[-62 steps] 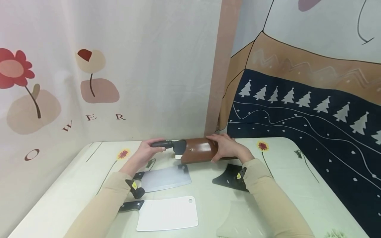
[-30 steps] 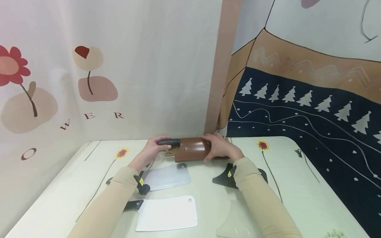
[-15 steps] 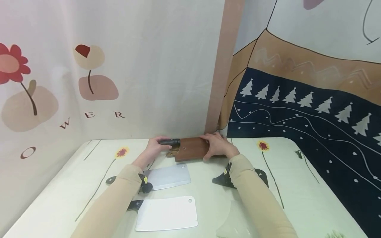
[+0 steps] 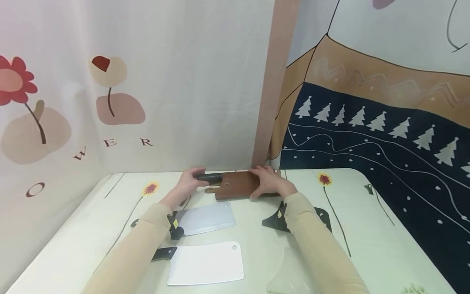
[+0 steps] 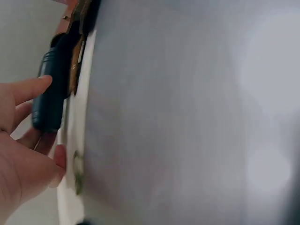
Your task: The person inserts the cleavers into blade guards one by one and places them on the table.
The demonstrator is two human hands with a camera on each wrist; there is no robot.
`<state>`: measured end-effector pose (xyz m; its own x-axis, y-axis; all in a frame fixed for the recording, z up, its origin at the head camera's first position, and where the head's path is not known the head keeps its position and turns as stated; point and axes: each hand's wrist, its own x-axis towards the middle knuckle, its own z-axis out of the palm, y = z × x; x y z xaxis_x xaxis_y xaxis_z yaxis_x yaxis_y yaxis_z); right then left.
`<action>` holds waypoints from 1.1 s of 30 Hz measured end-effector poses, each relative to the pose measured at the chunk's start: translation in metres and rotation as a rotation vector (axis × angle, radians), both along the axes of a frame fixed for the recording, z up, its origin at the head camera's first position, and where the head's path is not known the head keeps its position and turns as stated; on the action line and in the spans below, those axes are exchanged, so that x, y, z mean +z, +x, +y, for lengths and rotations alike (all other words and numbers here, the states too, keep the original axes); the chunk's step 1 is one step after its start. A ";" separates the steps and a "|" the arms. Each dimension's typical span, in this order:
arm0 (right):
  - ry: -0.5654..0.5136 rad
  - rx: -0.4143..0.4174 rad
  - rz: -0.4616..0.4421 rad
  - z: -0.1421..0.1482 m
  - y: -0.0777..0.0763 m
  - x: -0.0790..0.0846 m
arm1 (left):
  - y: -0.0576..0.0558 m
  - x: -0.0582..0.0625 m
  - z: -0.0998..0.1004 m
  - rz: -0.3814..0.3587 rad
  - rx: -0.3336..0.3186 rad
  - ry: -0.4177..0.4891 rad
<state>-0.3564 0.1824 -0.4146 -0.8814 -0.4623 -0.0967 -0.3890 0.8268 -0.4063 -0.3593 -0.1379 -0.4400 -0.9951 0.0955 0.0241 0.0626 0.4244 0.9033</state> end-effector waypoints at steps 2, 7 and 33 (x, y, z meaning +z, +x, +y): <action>-0.026 0.001 0.009 0.005 0.006 0.005 | 0.005 0.006 -0.010 0.007 -0.022 -0.014; -0.111 0.032 0.033 0.025 0.024 0.013 | 0.024 0.019 -0.046 0.037 -0.049 -0.086; -0.182 -0.055 -0.051 0.116 0.109 0.002 | 0.124 0.011 -0.154 0.015 -0.037 -0.054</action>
